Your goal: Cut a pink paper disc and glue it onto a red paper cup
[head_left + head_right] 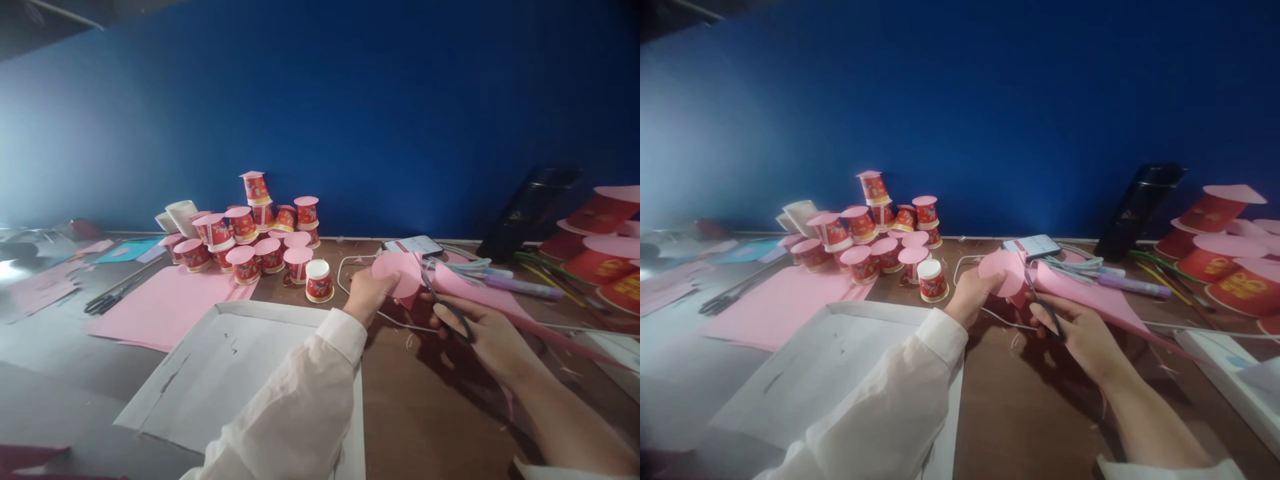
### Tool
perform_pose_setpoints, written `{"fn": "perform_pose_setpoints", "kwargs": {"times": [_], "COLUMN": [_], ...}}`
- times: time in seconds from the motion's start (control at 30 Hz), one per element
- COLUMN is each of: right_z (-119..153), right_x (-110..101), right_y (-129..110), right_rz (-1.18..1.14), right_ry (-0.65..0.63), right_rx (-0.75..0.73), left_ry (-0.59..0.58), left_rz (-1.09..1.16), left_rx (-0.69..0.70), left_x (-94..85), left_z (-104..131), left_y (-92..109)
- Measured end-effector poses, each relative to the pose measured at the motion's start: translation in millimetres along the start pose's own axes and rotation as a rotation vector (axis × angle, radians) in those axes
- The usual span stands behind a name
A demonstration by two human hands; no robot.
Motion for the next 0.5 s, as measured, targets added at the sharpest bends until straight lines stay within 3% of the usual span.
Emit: {"fn": "perform_pose_setpoints", "kwargs": {"times": [0.5], "right_z": [-5.5], "right_x": [-2.8], "right_y": [2.6], "right_rz": [0.068], "right_ry": [-0.020], "right_rx": [0.016], "left_ry": [0.050], "left_rz": [-0.155], "left_rx": [0.024], "left_x": [-1.1], "left_z": [2.0], "left_y": [5.2]}}
Point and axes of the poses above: each hand's wrist, its own z-axis away from the middle knuckle, its own x-axis out of the palm, y = z × x, the point moved 6 cm from there along -z, towards the middle knuckle, and after that the axes turned 6 degrees about -z, right-handed, at the moved point
